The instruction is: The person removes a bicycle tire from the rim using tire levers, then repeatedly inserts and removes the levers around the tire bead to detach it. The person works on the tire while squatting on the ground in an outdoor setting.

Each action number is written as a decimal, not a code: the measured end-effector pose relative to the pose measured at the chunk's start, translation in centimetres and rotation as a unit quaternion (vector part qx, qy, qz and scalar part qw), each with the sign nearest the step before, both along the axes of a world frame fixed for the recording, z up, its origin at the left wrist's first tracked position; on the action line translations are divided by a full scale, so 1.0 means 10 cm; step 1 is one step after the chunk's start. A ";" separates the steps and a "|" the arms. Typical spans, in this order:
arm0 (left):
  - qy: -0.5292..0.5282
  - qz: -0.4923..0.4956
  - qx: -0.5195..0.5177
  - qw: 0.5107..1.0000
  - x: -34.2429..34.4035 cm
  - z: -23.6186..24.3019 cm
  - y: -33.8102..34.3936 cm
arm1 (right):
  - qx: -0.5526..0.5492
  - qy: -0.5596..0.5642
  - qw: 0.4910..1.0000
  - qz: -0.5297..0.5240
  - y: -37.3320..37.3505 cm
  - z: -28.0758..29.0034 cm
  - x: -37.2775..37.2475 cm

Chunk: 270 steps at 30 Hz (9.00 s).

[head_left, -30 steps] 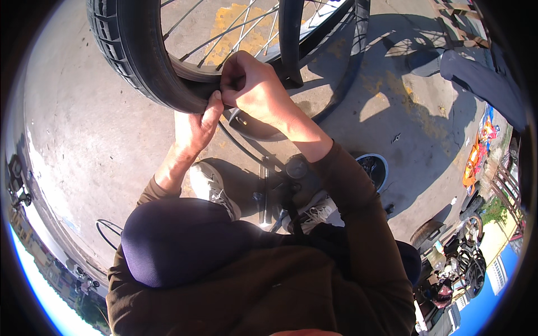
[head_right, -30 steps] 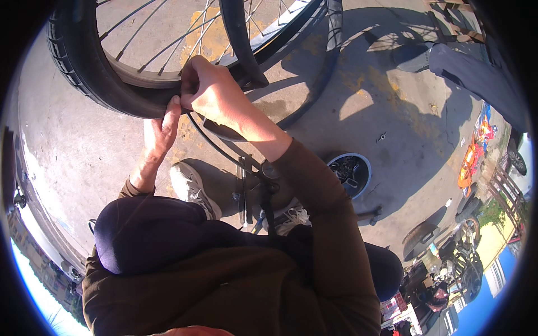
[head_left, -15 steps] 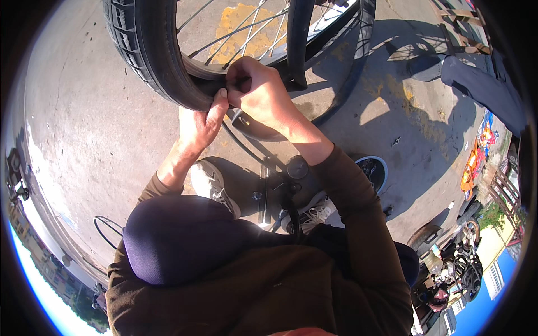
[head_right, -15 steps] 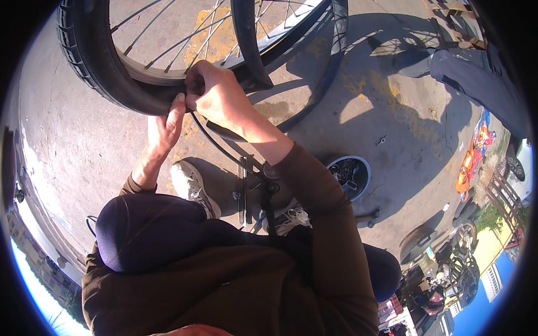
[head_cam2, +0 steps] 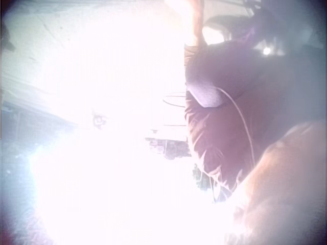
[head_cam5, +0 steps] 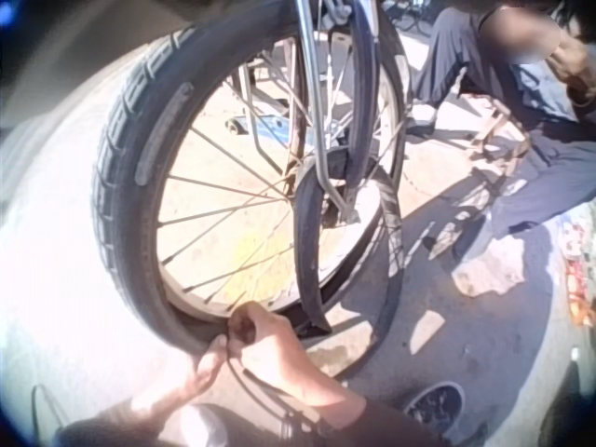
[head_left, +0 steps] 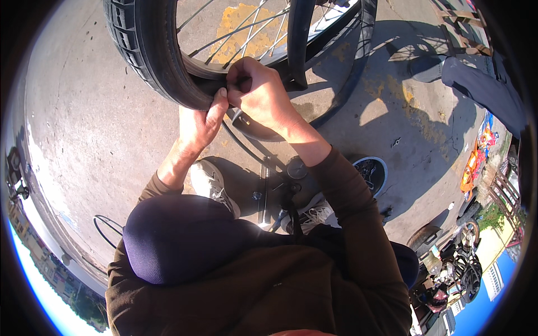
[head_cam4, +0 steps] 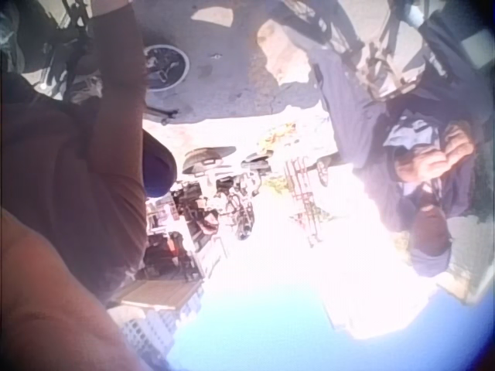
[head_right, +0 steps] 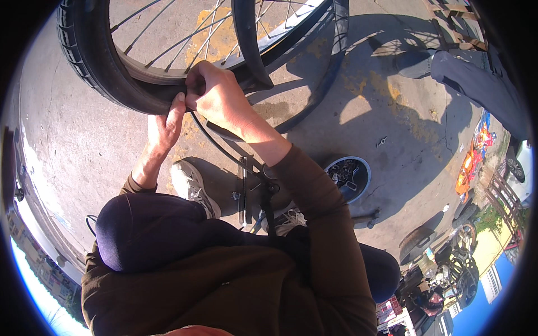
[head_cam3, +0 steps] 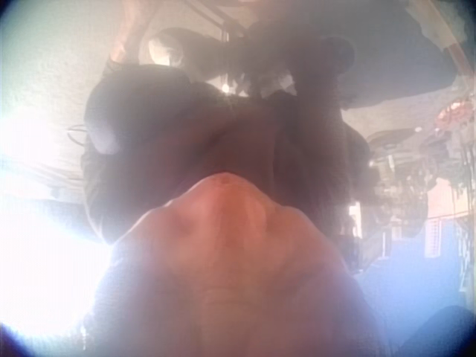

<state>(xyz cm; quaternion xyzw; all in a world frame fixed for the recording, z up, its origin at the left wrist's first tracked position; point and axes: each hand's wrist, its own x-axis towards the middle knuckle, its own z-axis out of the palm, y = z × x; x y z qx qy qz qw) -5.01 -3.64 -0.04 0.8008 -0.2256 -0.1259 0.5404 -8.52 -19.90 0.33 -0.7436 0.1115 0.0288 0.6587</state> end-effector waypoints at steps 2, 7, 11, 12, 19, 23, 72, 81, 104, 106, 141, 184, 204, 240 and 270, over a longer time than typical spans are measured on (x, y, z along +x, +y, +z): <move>-0.001 0.002 0.000 1.000 0.00 -0.01 0.00 | 0.003 0.001 1.000 -0.004 0.01 -0.01 0.00; -0.007 0.000 0.003 1.000 0.00 0.01 -0.01 | 0.018 0.014 1.000 -0.011 0.02 0.01 0.00; 0.009 -0.001 0.005 1.000 -0.01 0.00 0.00 | 0.017 0.007 1.000 -0.013 0.03 -0.02 -0.01; 0.016 0.000 0.004 1.000 -0.01 0.00 0.00 | 0.019 0.007 1.000 -0.014 0.03 -0.02 -0.02; 0.006 -0.004 -0.012 1.000 -0.01 0.01 -0.02 | 0.116 0.021 0.992 -0.038 0.03 -0.09 -0.05; 0.018 -0.025 0.010 0.999 0.00 0.04 0.02 | 0.141 0.011 0.989 -0.045 0.00 -0.15 -0.07; 0.031 0.051 0.139 0.989 0.18 0.39 0.23 | -0.137 -0.106 0.985 -0.029 0.50 0.22 0.02; 0.088 0.032 -0.069 0.993 0.19 0.56 0.46 | 0.062 -0.041 0.997 0.012 0.40 0.74 0.14; 0.209 0.014 -0.289 0.934 0.00 0.58 0.39 | 0.168 -0.093 0.973 -0.128 0.55 1.00 0.01; 0.176 0.021 -0.273 0.945 0.01 0.59 0.38 | 0.185 -0.105 0.969 -0.125 0.55 1.01 0.02; 0.152 0.003 -0.211 0.966 0.12 0.75 0.41 | 0.214 -0.101 0.968 -0.081 0.44 1.04 0.03; -0.119 0.003 -0.074 0.990 0.27 0.81 0.33 | 0.208 -0.105 0.967 -0.101 0.47 0.99 0.00; -0.110 -0.029 -0.086 0.990 0.29 0.82 0.32 | 0.199 -0.116 0.966 -0.117 0.46 1.00 -0.05; 0.037 -0.051 0.012 0.998 0.34 0.54 0.37 | -0.151 -0.168 0.942 -0.248 0.76 0.52 -0.15; -0.038 0.058 0.047 0.996 0.28 0.25 0.27 | -0.080 -0.195 0.973 -0.091 0.74 0.12 0.00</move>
